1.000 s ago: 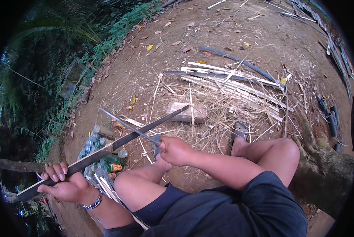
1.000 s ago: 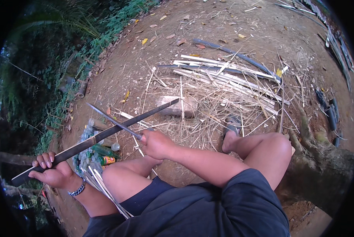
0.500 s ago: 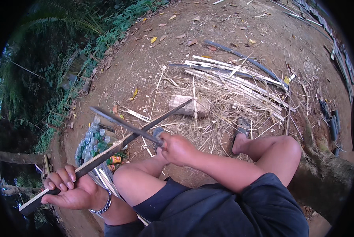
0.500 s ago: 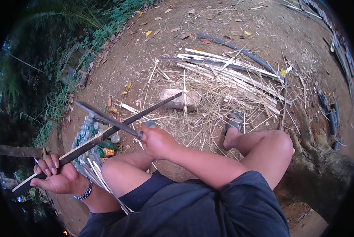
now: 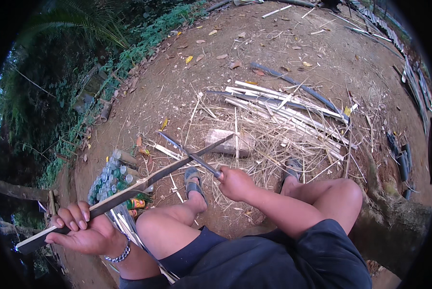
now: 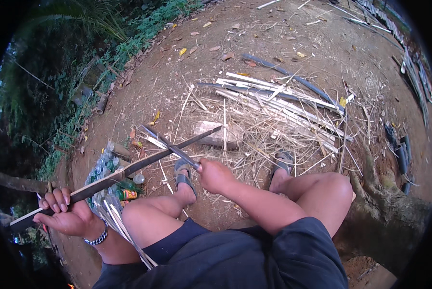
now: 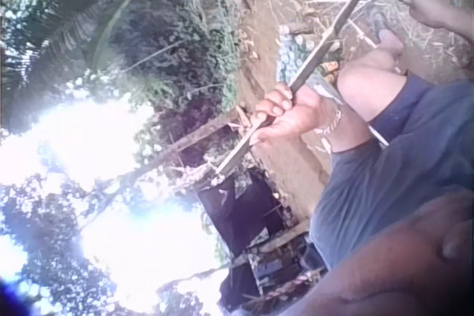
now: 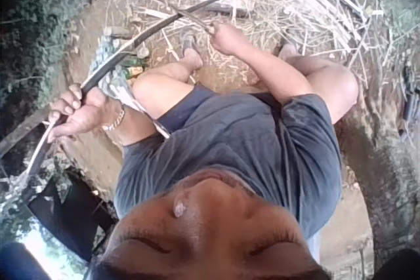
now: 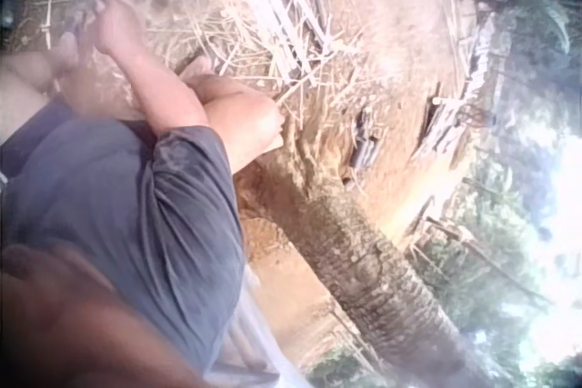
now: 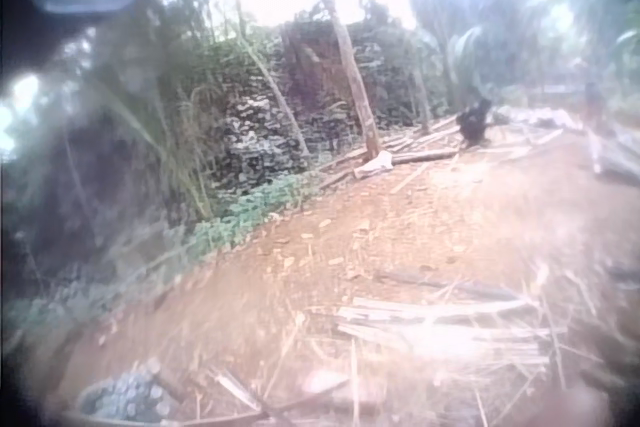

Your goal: The person shaves a wooden strip by hand using a machete while holding the wood against a wooden block on the ground.

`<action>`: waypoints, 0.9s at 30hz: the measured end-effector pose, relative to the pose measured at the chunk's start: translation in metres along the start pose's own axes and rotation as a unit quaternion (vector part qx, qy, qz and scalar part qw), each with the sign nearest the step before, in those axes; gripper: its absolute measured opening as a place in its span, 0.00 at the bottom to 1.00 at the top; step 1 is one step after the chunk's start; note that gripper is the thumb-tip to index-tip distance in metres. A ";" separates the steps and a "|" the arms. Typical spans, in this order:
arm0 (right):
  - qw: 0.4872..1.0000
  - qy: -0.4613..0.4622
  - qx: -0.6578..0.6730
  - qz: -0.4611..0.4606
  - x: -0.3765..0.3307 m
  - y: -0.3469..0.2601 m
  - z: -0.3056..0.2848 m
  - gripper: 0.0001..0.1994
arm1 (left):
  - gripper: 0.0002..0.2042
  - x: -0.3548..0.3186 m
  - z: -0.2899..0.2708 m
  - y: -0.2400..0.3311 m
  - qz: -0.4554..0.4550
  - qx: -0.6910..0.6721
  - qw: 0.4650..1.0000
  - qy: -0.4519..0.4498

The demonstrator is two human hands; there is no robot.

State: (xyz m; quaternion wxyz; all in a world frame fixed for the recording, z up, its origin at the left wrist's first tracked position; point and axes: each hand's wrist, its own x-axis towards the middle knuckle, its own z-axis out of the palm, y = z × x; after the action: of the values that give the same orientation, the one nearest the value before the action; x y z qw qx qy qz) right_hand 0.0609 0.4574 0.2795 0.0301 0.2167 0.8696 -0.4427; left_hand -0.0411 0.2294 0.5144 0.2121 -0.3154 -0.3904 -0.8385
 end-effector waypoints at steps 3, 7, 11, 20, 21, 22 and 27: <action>0.992 -0.038 0.047 -0.108 -0.019 -0.053 -0.014 0.11 | 0.21 0.002 -0.004 -0.002 0.001 -0.010 0.999 -0.033; 0.999 -0.018 0.038 -0.018 0.018 -0.003 0.012 0.11 | 0.20 0.007 -0.006 0.006 0.001 0.008 0.999 -0.031; 0.993 -0.006 -0.013 0.114 0.055 0.085 0.002 0.11 | 0.20 0.016 0.004 -0.013 -0.014 -0.033 0.998 -0.051; 0.999 -0.017 0.028 0.040 0.070 0.066 0.023 0.13 | 0.17 0.036 -0.007 -0.018 -0.001 -0.010 0.999 -0.036; 0.986 -0.034 0.023 0.163 0.091 0.126 0.028 0.14 | 0.17 0.040 -0.008 -0.020 -0.026 -0.026 0.998 -0.044; 0.966 -0.065 0.002 0.250 0.099 0.177 0.021 0.15 | 0.17 0.041 -0.010 -0.021 -0.033 -0.048 0.996 -0.070; 0.988 -0.121 0.030 0.095 0.066 0.067 0.003 0.13 | 0.17 0.050 -0.033 -0.017 -0.029 -0.024 0.997 -0.072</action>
State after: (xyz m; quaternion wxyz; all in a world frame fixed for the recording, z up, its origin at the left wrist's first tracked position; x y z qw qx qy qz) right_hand 0.0284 0.5131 0.2109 0.1704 0.2444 0.8213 -0.4865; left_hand -0.0990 0.2079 0.5234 0.1512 -0.3686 -0.3932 -0.8286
